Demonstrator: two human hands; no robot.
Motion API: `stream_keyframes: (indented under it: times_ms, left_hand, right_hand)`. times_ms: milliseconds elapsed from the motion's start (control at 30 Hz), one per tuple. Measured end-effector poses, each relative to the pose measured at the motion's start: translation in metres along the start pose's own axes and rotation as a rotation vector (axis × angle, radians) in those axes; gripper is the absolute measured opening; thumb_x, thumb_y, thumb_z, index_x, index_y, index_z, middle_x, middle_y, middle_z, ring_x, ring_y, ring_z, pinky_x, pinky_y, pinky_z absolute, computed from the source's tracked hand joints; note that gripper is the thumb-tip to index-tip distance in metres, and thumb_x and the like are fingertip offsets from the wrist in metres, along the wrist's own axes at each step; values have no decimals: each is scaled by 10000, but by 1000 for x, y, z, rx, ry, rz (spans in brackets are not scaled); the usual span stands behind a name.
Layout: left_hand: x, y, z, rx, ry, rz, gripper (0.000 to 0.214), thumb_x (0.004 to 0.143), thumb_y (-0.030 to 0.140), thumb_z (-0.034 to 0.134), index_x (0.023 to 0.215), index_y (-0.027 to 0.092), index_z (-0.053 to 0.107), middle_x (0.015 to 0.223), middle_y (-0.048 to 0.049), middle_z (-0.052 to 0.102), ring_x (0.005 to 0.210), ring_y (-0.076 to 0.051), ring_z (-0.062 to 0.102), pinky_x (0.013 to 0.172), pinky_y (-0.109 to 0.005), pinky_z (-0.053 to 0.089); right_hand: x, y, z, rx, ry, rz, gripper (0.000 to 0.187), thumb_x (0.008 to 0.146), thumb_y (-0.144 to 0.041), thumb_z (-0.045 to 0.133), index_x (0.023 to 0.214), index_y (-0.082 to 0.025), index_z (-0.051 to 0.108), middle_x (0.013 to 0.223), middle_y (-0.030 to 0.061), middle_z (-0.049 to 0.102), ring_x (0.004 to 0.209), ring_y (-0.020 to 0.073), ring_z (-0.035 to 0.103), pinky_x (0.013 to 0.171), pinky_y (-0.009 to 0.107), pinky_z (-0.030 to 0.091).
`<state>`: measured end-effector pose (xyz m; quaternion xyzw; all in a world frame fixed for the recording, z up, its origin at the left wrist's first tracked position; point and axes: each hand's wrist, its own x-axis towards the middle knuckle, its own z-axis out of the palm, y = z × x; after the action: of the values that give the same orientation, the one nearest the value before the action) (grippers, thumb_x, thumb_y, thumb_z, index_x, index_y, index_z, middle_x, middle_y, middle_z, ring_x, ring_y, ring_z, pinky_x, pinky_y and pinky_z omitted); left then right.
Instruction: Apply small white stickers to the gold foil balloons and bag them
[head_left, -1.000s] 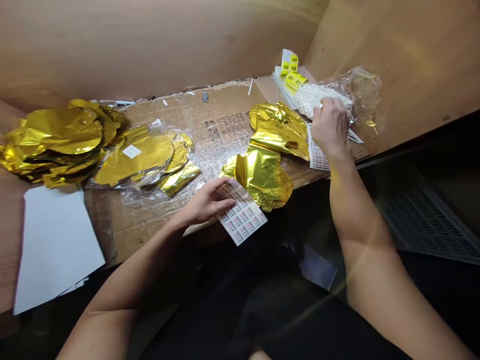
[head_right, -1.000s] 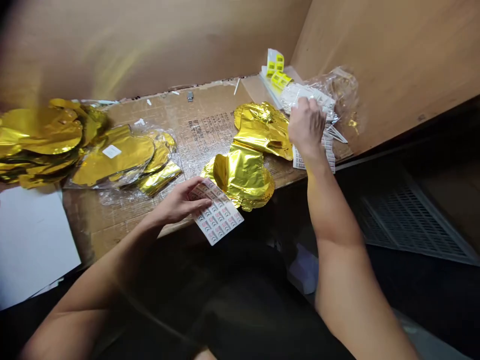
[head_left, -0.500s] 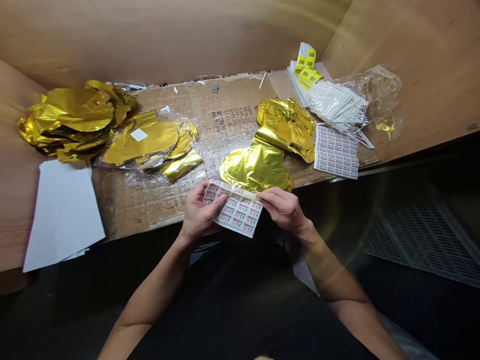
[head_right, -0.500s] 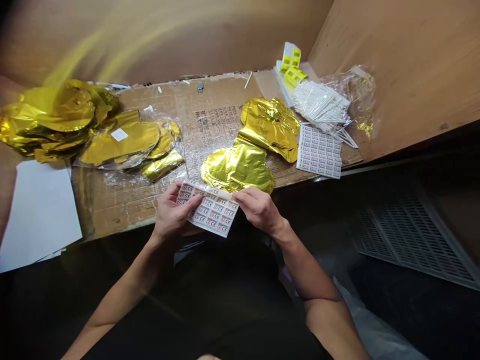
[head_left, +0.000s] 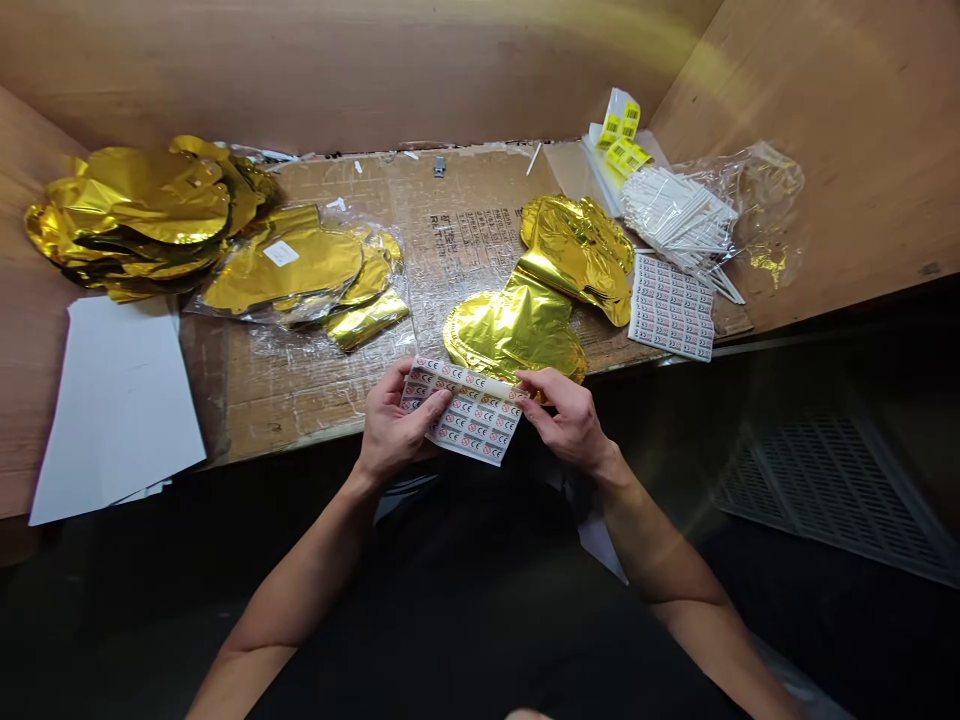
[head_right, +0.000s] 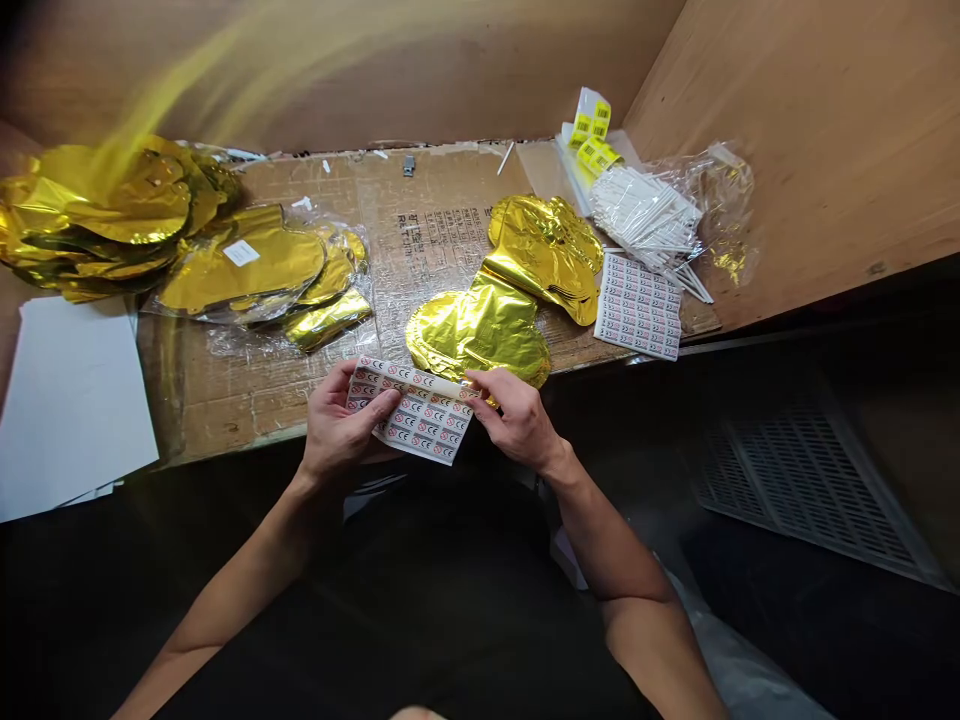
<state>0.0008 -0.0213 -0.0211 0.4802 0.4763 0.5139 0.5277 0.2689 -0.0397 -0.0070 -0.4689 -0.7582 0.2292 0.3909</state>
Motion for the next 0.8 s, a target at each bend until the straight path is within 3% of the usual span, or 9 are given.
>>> stream_keyframes:
  times_ms: [67, 133, 300, 467, 567, 800]
  left_hand:
    - [-1, -3, 0, 9, -23, 19, 431, 812, 339, 910, 1131, 201, 655, 902, -4, 758, 702, -143, 733, 653, -235, 625]
    - [-3, -6, 2, 25, -68, 28, 424, 822, 328, 897, 1144, 209, 649, 920, -5, 752, 719, -143, 731, 663, -238, 626]
    - [-9, -13, 9, 52, -162, 50, 395, 858, 318, 860, 1174, 211, 650, 942, -17, 751, 766, -151, 733, 702, -249, 622]
    - [-9, -10, 14, 52, -127, 17, 389, 880, 335, 845, 1190, 199, 652, 931, -22, 763, 744, -153, 726, 687, -250, 610]
    - [-9, -9, 15, 52, -108, 20, 393, 871, 342, 854, 1181, 196, 661, 955, -29, 771, 769, -165, 740, 699, -256, 614]
    - [-12, -17, 15, 74, -80, 4, 386, 871, 354, 848, 1174, 194, 670, 908, -15, 765, 692, -143, 703, 640, -237, 585]
  right_hand:
    - [5, -6, -1, 48, -38, 113, 263, 1048, -336, 661, 1273, -215, 722, 1043, 81, 778, 894, 206, 726, 807, 358, 600]
    - [11, -12, 0, 29, -80, 138, 241, 1041, -358, 677, 1215, -202, 736, 1015, 73, 779, 901, 208, 727, 824, 358, 577]
    - [21, -21, 9, -128, -87, 10, 134, 1062, -269, 641, 1121, -208, 745, 1026, 64, 790, 930, 201, 723, 854, 367, 511]
    - [15, -22, 19, -407, 73, -177, 134, 1036, -178, 643, 1118, -215, 743, 951, 60, 775, 865, 201, 675, 827, 397, 430]
    - [12, -21, 21, -482, 84, -258, 189, 999, -144, 668, 1158, -230, 722, 977, 59, 775, 903, 217, 663, 853, 416, 410]
    - [6, -24, 29, -405, 95, -232, 81, 999, -165, 665, 1047, -230, 676, 957, 55, 722, 929, 221, 649, 892, 426, 421]
